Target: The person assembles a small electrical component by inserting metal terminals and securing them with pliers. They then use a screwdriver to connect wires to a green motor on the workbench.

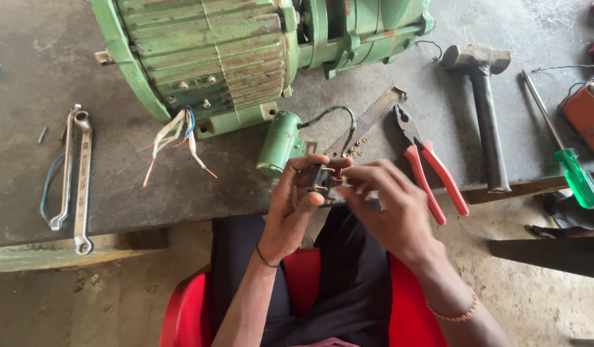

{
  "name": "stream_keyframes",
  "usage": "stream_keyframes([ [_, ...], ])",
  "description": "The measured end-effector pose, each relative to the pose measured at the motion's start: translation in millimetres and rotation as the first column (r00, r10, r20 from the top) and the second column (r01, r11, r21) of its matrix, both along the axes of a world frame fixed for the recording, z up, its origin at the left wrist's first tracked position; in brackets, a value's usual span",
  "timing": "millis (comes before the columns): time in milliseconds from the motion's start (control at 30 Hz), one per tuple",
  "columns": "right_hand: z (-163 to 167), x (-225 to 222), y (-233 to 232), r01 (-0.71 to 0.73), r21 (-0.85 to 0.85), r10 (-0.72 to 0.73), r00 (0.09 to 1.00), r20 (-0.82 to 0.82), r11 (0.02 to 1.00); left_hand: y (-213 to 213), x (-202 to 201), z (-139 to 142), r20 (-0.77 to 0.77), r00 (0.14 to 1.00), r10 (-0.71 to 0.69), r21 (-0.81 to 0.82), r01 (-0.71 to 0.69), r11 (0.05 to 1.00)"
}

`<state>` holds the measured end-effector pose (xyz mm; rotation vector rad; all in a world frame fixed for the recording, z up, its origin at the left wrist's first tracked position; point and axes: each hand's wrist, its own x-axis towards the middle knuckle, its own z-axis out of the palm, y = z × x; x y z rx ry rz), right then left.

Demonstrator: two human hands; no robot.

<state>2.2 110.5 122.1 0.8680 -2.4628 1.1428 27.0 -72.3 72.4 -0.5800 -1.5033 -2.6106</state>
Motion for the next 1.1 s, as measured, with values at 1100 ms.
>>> stream_keyframes([
  [1100,-29,-25,5,0.025,-0.652,0.319,0.858,0.403,0.758,25,-15,8,0.127,0.982,0.142,-0.119,-0.127,0.985],
])
